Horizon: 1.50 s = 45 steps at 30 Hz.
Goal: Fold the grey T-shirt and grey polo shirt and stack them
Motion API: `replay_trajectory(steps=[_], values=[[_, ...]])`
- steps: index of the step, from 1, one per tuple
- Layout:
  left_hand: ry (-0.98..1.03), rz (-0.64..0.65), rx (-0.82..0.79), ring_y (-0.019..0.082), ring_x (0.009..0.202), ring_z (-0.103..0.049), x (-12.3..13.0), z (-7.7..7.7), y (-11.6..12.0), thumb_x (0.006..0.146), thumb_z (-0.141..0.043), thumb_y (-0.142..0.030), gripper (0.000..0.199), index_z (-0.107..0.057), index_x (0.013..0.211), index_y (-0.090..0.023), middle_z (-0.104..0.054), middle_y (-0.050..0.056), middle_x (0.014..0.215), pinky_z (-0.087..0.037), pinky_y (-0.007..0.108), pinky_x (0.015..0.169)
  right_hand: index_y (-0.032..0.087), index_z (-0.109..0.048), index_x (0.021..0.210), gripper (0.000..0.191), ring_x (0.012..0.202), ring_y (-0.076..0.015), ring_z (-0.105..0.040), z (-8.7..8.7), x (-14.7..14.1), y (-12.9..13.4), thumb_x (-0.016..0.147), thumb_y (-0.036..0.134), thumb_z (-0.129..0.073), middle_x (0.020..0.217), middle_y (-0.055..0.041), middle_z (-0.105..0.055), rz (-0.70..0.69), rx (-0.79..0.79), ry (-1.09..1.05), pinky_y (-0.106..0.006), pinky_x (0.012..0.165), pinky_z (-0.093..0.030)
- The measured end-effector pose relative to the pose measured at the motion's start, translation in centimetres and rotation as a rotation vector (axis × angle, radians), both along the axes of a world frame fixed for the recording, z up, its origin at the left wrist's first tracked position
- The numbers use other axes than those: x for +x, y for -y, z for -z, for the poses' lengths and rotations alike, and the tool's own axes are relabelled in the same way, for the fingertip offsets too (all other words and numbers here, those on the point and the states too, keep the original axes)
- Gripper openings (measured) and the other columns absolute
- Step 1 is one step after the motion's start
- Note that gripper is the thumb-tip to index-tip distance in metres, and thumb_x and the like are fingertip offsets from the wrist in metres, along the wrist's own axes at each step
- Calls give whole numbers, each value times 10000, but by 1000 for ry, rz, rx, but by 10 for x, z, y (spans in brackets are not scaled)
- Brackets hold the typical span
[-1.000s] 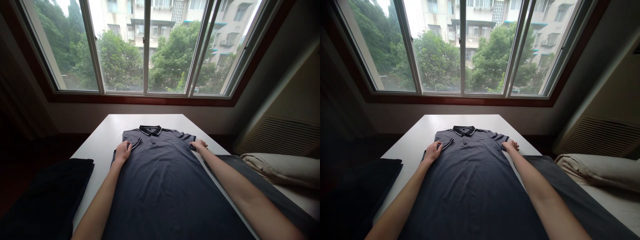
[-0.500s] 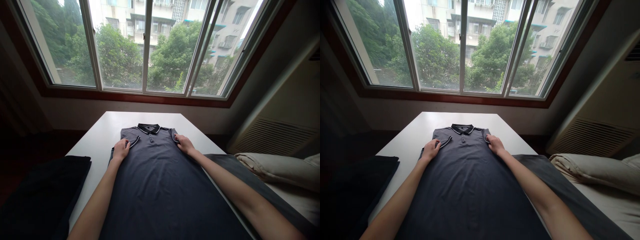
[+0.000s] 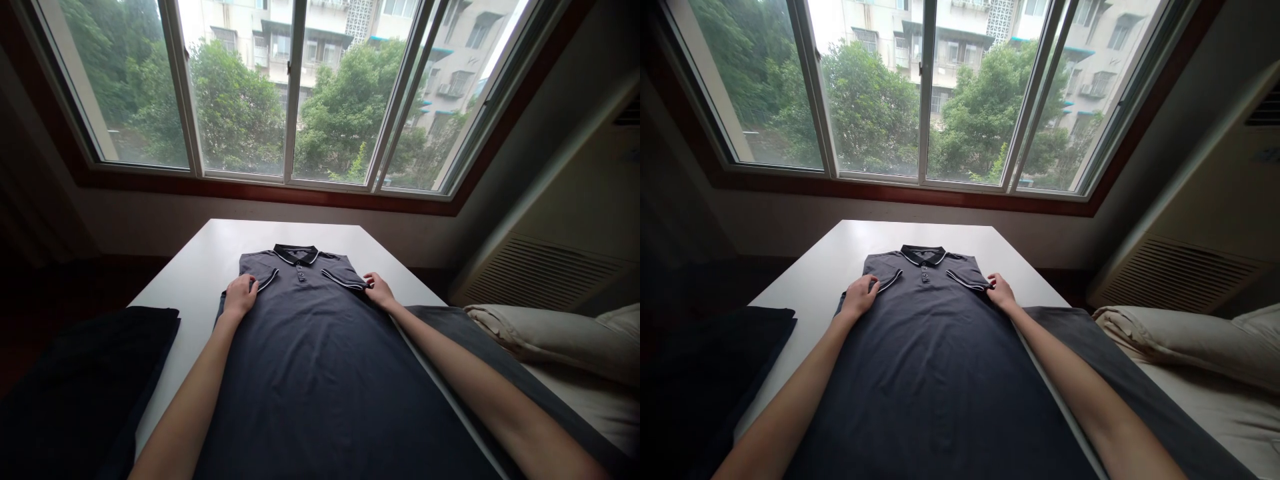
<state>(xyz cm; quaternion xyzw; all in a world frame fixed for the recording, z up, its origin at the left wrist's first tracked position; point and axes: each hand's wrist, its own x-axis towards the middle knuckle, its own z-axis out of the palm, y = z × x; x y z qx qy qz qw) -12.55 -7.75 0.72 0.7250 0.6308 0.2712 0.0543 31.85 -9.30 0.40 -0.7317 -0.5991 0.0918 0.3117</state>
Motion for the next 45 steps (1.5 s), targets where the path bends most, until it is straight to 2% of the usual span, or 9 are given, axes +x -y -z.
replay_trajectory(steps=[3,7,10,16,24,34,45], values=[[0,-2,-2,244,1091,-590,0,-1,1,955,-465,-308,218,-613,1066,-191,-666,91,1142,-391,339,968,171,-632,962,313,775,-149,-623,1,5,-2,667,100,-552,905,-50,-674,-10,-13,-29,-216,680,-476],[3,-5,-10,239,1106,-581,1,-1,1,958,-459,-311,230,-610,1083,-190,-660,89,1156,-382,337,986,179,-645,956,317,768,-148,-623,-1,12,-1,679,113,-508,908,-42,-678,-12,20,-19,-218,683,-480],[8,-6,-15,238,1114,-579,1,-1,1,959,-458,-312,234,-609,1092,-191,-659,89,1160,-380,335,994,176,-647,937,289,765,-153,-617,0,21,3,698,135,-489,912,-44,-668,-13,40,20,-235,701,-484],[3,3,5,243,1096,-588,1,-1,2,957,-465,-305,226,-612,1077,-181,-661,97,1140,-391,346,982,174,-672,753,196,813,-158,-597,3,30,8,698,111,-496,919,-52,-644,-60,9,153,-254,804,-460],[-15,5,36,234,1074,-597,0,2,2,955,-476,-302,204,-612,1051,-184,-666,93,1120,-408,359,975,164,-701,783,208,871,-162,-587,-1,25,6,738,102,-508,945,-75,-633,-61,-81,302,-226,795,-423],[-31,19,36,229,1111,-582,1,3,5,926,-515,-265,163,-595,1050,-196,-659,80,1137,-371,359,1030,174,-674,859,215,1008,-212,-563,-4,8,16,777,121,-483,1018,-102,-630,4,-112,419,-279,846,-414],[-22,22,57,228,1142,-569,1,5,5,918,-512,-255,162,-592,1049,-199,-658,79,1141,-359,363,1046,181,-637,897,208,1010,-212,-548,-7,0,24,808,120,-460,1041,-93,-617,4,-118,472,-286,835,-404]])
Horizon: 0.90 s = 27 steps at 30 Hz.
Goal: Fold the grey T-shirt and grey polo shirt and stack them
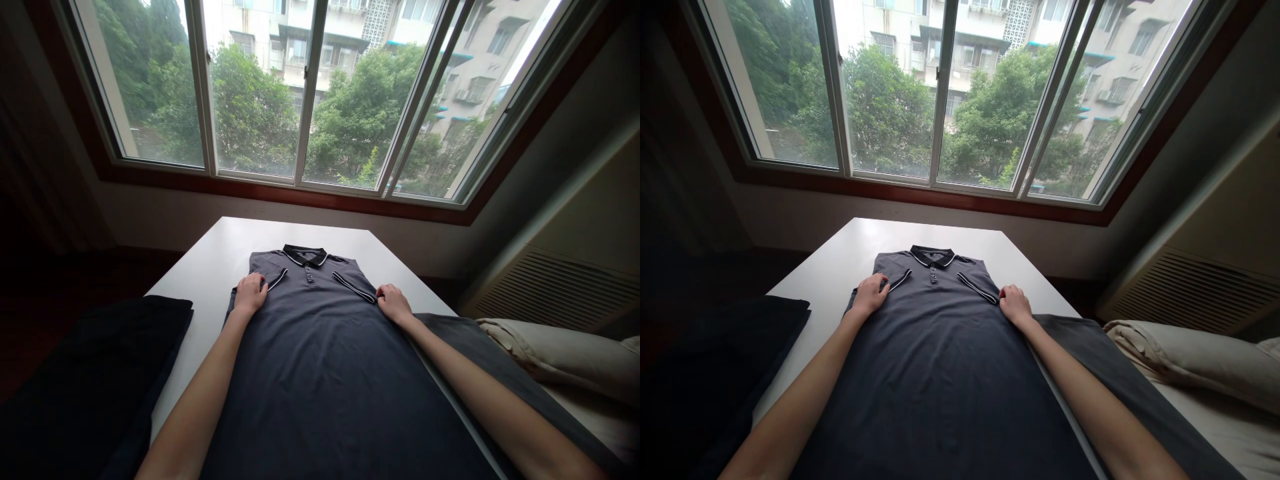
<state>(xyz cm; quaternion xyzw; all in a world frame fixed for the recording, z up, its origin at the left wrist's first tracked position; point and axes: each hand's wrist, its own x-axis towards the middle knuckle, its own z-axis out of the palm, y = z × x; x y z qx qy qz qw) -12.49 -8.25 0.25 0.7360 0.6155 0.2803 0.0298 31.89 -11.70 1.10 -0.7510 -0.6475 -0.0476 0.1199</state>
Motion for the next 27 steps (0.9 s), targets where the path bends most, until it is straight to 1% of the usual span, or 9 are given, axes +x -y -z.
replay_trajectory(steps=[9,13,17,20,24,27], values=[[8,-10,13,239,1090,-587,0,-3,1,901,-530,-248,149,-619,1010,-201,-664,77,1118,-406,360,981,174,-634,924,216,1041,-232,-537,1,-2,2,813,116,-458,1071,-106,-614,0,2,-25,-306,853,-400],[1,-14,8,239,1091,-586,1,-4,3,897,-532,-245,148,-618,1009,-202,-664,77,1123,-403,360,983,174,-665,911,214,1003,-204,-576,0,6,-6,794,124,-493,1076,-94,-634,16,-20,-93,-269,830,-419],[-13,-19,3,237,1107,-581,2,-5,4,900,-522,-236,146,-613,1010,-204,-663,78,1123,-391,361,997,158,-689,932,244,871,-148,-636,-8,17,-21,778,126,-502,985,-71,-687,40,-57,-184,-202,729,-444],[-15,-18,2,235,1109,-578,3,-6,5,903,-517,-234,143,-606,1009,-204,-662,75,1121,-384,363,1004,141,-688,996,304,884,-149,-649,-18,18,-37,774,114,-482,1001,-77,-705,53,-59,-211,-193,707,-446],[-15,-17,5,232,1111,-574,4,-7,6,905,-510,-228,140,-600,1009,-205,-659,74,1119,-376,362,1009,145,-680,1087,379,980,-180,-638,-28,6,-63,763,116,-484,1143,-96,-682,29,-62,-199,-218,767,-455],[-16,-16,1,232,1112,-570,5,-9,7,905,-506,-222,145,-596,1016,-199,-656,78,1120,-372,363,1008,156,-652,1171,434,1077,-205,-608,-31,-8,-82,763,124,-505,1234,-99,-650,-16,-87,-172,-242,854,-449]])
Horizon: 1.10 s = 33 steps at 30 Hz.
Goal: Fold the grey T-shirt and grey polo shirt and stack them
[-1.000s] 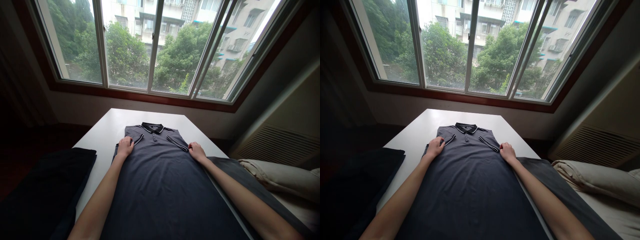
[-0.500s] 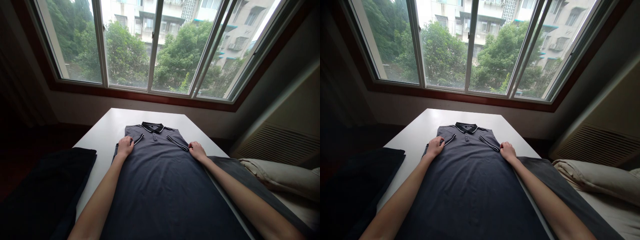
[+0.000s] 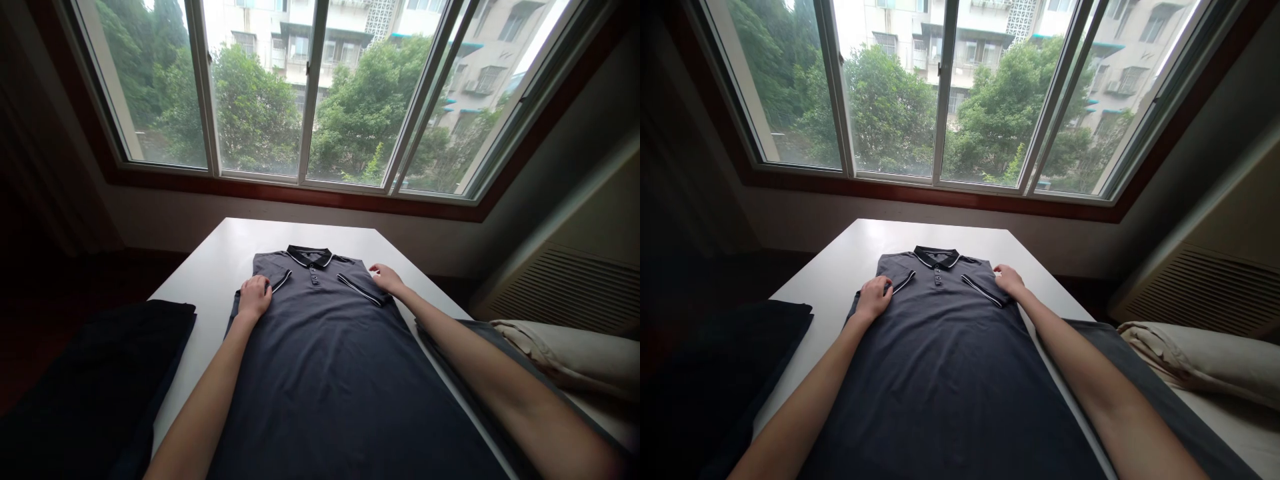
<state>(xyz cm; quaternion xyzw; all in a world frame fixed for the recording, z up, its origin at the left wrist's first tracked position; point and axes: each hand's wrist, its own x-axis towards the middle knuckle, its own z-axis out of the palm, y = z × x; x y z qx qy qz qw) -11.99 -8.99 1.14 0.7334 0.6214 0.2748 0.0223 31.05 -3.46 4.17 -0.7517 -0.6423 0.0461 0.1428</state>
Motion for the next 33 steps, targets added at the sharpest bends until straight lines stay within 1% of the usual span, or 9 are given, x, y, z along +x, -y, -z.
replay_trajectory(steps=[4,7,12,17,21,25,27,29,33], values=[[-1,-6,-7,227,1118,-562,2,-2,1,903,-503,-217,147,-592,1019,-198,-652,78,1116,-361,360,1016,174,-592,1276,499,1151,-231,-575,1,-16,-22,784,132,-516,1310,-102,-610,-40,-35,44,-280,918,-435],[3,-6,-6,226,1122,-556,2,-1,1,902,-500,-215,149,-592,1018,-196,-646,79,1122,-353,360,1024,167,-549,1326,504,1162,-242,-572,2,-20,-35,825,157,-504,1313,-126,-603,-28,-55,77,-305,927,-435],[18,-6,-2,231,1141,-545,3,0,-1,901,-494,-212,160,-587,1030,-197,-639,81,1135,-327,380,1055,172,-533,1337,468,1105,-253,-610,3,-17,-53,876,178,-455,1260,-155,-626,22,-83,117,-339,899,-451],[23,-8,-10,235,1142,-545,4,-1,-2,902,-486,-211,150,-585,1014,-197,-639,82,1131,-337,388,1048,180,-547,1321,467,1064,-253,-627,9,-19,-64,874,152,-413,1211,-158,-647,35,-91,142,-344,865,-461],[27,-15,-14,235,1145,-547,6,-1,-3,903,-486,-213,151,-581,1020,-205,-638,85,1146,-337,387,1051,193,-568,1293,457,1015,-249,-644,17,-19,-65,859,162,-429,1157,-148,-671,33,-73,161,-344,837,-473],[22,-21,-12,237,1160,-545,7,0,-4,902,-487,-218,151,-578,1022,-209,-637,87,1160,-333,391,1062,194,-569,1291,459,1034,-257,-637,25,-19,-61,863,159,-407,1196,-150,-657,17,-44,179,-362,865,-470],[16,-20,-17,234,1176,-541,6,1,-5,903,-484,-222,158,-576,1032,-212,-635,90,1180,-326,394,1073,191,-557,1304,468,1073,-260,-619,28,-21,-57,859,157,-417,1236,-150,-639,4,-24,187,-369,904,-456],[13,-16,-34,234,1231,-513,5,3,-6,911,-479,-233,180,-575,1063,-215,-617,96,1249,-307,406,1096,180,-541,1316,468,1132,-260,-588,30,-25,-52,867,155,-413,1264,-152,-624,-12,-1,194,-384,968,-425],[-16,-18,-92,252,1382,-379,4,10,-10,940,-457,-278,269,-563,1180,-221,-493,108,1447,-233,470,1146,190,-495,1355,473,1303,-236,-467,30,-33,-37,889,169,-415,1409,-113,-527,-81,36,209,-394,1110,-301]])
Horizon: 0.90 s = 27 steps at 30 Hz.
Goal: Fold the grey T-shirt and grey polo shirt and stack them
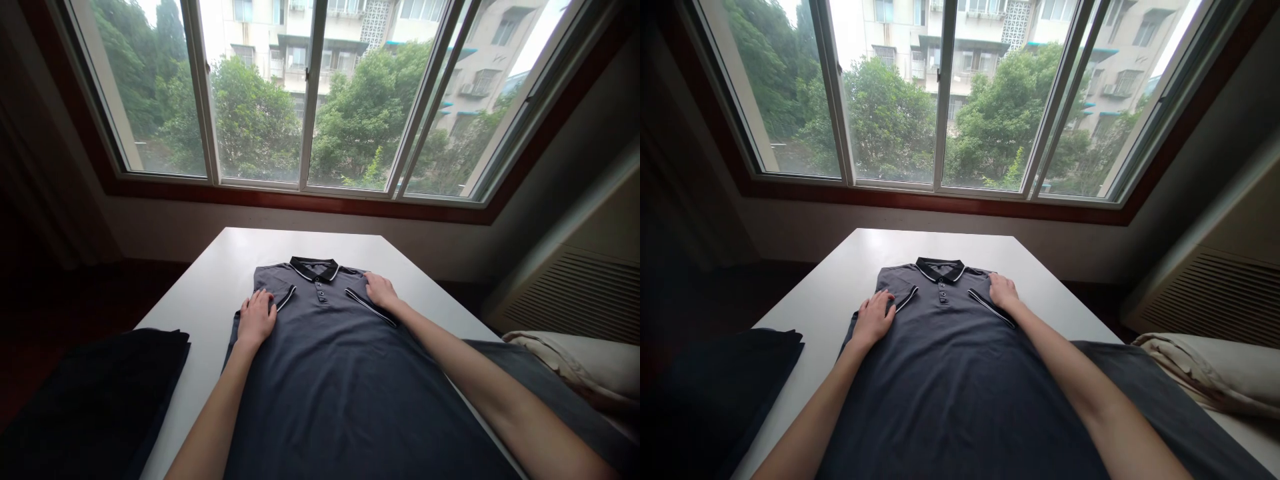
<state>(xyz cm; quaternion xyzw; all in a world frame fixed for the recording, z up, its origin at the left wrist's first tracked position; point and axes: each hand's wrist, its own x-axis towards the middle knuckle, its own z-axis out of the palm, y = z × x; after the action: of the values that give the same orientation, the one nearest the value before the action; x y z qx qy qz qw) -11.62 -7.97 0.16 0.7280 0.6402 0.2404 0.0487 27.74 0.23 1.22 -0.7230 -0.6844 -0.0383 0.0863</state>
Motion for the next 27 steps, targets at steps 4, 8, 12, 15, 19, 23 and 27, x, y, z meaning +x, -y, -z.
replay_trajectory(steps=[4,8,12,15,19,23,27], values=[[-35,10,-22,267,1417,-329,3,2,0,958,-438,-309,347,-535,1273,-202,-427,127,1501,-194,510,1157,200,-464,1387,495,1374,-220,-388,-11,-7,17,892,195,-455,1480,-87,-455,-99,10,8,-391,1157,-229],[12,37,-64,256,1381,-384,-11,-13,5,964,-446,-398,374,-548,1255,-185,-466,142,1469,-264,453,1130,200,-489,1368,480,1349,-226,-419,-29,-25,28,888,209,-477,1449,-88,-490,-207,17,-9,-403,1140,-259],[-22,9,-86,244,1173,-569,-52,-38,11,934,-476,-349,312,-596,1174,-189,-646,115,1244,-416,356,980,212,-509,1355,480,1320,-235,-453,-43,-64,29,874,203,-507,1420,-91,-522,-343,39,-43,-423,1133,-267],[-114,69,-73,235,1071,-607,-81,-47,19,847,-555,-253,231,-643,1054,-199,-683,81,1118,-451,313,882,211,-523,1338,463,1306,-245,-470,-47,-105,26,877,188,-508,1403,-97,-536,-456,36,-66,-449,1124,-274],[-79,101,-44,209,941,-630,-98,-36,29,837,-559,-235,146,-648,947,-201,-680,53,955,-462,282,801,191,-525,1332,456,1308,-247,-471,-49,-163,22,876,177,-518,1390,-114,-545,-574,6,-77,-459,1127,-259],[-14,-16,-64,191,850,-634,-100,-27,31,896,-472,-215,158,-621,943,-193,-672,53,900,-463,269,743,207,-525,1327,433,1298,-242,-478,-49,-210,21,895,191,-510,1376,-104,-559,-676,-21,-49,-450,1110,-275],[-168,-10,-167,235,935,-635,-96,-47,49,892,-499,-232,172,-603,1015,-169,-667,100,996,-471,309,794,211,-581,1250,351,1235,-245,-529,-52,-241,10,908,226,-501,1320,-84,-601,-654,-56,-15,-415,1055,-340]])
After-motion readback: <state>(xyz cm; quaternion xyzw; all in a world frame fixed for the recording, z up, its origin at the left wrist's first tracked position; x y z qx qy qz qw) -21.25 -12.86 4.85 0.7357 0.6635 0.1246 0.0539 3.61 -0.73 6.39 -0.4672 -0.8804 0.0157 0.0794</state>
